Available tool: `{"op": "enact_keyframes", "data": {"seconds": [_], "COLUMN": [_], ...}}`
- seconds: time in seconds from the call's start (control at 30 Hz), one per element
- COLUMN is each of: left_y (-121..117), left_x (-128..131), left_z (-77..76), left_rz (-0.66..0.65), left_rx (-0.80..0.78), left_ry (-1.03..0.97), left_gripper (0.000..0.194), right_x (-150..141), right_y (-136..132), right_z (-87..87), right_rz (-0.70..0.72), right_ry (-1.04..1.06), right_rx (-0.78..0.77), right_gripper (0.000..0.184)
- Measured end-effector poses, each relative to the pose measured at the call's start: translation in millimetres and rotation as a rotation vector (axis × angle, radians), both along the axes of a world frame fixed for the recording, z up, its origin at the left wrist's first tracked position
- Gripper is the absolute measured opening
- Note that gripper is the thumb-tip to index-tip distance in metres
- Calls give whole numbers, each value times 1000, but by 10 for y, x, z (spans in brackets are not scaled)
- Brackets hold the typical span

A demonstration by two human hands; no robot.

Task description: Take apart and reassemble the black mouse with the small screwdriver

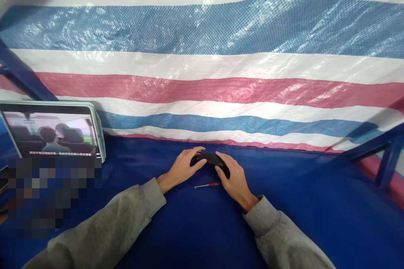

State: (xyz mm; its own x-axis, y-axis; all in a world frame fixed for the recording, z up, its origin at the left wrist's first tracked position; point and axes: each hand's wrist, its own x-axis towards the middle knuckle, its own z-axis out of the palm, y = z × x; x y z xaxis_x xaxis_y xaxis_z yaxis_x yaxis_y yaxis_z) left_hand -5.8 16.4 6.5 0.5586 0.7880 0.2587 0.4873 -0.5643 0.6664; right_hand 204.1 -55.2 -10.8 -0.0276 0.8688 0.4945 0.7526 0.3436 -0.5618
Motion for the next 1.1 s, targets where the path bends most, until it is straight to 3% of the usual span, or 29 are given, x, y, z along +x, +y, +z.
{"op": "enact_keyframes", "data": {"seconds": [0.17, 0.33, 0.47, 0.6, 0.63, 0.73, 0.8, 0.93, 1.1], "left_y": [-20, -35, -23, -11, -9, -1, 3, 3, -8], "left_x": [-11, -15, -13, -9, -8, -4, -1, 3, -4], "left_z": [6, -19, -31, -34, -38, -55, -66, -73, -36], "left_rz": [-72, -232, -256, -263, -260, -248, -246, -252, -226], "left_rx": [130, 289, 279, 249, 245, 242, 244, 246, 205], "left_ry": [4, 72, 84, 98, 104, 109, 104, 91, 65], "left_gripper": [45, 42, 41, 44, 43, 43, 43, 42, 39], "right_x": [-13, 4, -6, 53, 89, 217, 286, 312, 231], "right_y": [15, 38, 10, -13, -11, 8, 15, 0, -20], "right_z": [-4, -31, -14, 177, 248, 435, 495, 462, 415], "right_rz": [-115, -86, -158, -222, -182, 116, 155, 168, 189], "right_ry": [6, -45, -74, -102, -145, -380, -528, -692, -730], "right_rx": [-72, -110, 16, 147, 108, -217, -364, -424, -433], "right_gripper": [40, 39, 35, 29, 29, 23, 8, 20, 14]}}
